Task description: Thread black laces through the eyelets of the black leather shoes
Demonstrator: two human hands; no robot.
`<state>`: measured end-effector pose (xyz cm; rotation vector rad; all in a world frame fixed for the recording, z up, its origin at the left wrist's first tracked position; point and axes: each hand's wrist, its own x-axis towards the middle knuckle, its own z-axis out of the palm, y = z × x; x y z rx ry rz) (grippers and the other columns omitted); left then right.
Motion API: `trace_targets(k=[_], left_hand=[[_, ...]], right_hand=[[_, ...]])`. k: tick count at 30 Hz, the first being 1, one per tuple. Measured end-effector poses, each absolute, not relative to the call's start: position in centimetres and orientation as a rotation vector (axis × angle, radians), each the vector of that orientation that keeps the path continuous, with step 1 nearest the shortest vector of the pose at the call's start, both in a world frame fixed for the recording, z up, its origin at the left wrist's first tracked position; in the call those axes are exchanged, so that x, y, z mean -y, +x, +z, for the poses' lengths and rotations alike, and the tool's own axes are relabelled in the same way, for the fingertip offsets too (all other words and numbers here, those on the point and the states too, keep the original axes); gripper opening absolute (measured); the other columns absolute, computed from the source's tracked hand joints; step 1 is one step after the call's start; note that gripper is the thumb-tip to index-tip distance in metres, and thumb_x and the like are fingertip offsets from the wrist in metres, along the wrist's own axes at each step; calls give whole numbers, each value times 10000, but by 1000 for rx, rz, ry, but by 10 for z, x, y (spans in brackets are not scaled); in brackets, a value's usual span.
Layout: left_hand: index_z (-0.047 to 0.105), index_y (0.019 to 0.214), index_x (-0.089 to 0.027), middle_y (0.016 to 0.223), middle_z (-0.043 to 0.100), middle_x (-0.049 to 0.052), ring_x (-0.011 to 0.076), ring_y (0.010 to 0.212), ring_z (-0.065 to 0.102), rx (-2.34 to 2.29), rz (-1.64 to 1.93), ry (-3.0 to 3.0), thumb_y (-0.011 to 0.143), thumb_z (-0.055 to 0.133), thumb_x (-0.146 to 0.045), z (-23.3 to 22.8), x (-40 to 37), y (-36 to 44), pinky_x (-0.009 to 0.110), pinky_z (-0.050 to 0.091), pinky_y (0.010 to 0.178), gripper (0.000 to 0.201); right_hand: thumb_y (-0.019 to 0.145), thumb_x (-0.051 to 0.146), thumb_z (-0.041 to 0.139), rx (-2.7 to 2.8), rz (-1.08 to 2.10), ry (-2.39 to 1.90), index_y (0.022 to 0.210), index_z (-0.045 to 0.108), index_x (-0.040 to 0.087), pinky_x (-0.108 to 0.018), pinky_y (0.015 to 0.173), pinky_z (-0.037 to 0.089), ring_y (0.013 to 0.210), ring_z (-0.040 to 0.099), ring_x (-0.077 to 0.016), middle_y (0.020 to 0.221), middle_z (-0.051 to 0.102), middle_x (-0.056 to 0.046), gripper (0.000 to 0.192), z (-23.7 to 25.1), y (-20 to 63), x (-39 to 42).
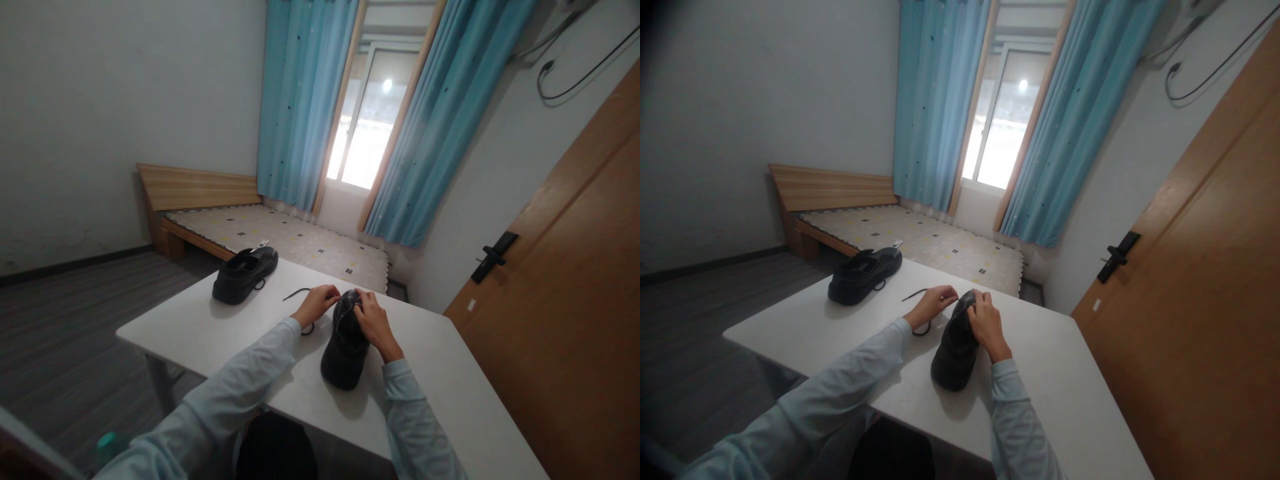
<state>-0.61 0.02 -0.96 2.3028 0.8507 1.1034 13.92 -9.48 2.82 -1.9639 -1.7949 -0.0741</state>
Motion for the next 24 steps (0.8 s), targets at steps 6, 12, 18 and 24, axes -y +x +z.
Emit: trace_targets(k=[6,12,18,24], left_hand=[[680,793,-165,782,618,34,135,724,581,-841,1246,2306,802,596,-278,-16,-1,-2,239,440,702,141],[705,786,-179,767,669,33,135,704,607,-885,1244,2223,800,605,-279,-16,1,0,247,445,714,141],[701,816,-197,804,709,10,142,770,640,-846,1237,2111,788,612,-234,-13,7,1,249,457,771,101],[692,825,-186,814,711,27,163,783,642,-843,1196,2098,787,603,-294,-12,7,1,276,467,777,145]], right_hand=[[855,211,396,1852,-165,-2064,1152,603,245,-259,741,408,865,606,-176,1119,562,-61,363,25,135,90],[862,232,419,1839,-225,-2061,1046,661,268,-249,693,387,816,606,-154,1035,609,-29,306,25,130,90],[818,232,500,1735,-246,-2052,942,658,234,-256,673,377,808,608,-159,1004,632,-28,201,23,127,89],[797,223,521,1676,-229,-2036,861,628,208,-269,669,377,797,609,-174,947,650,-39,126,23,126,88]])
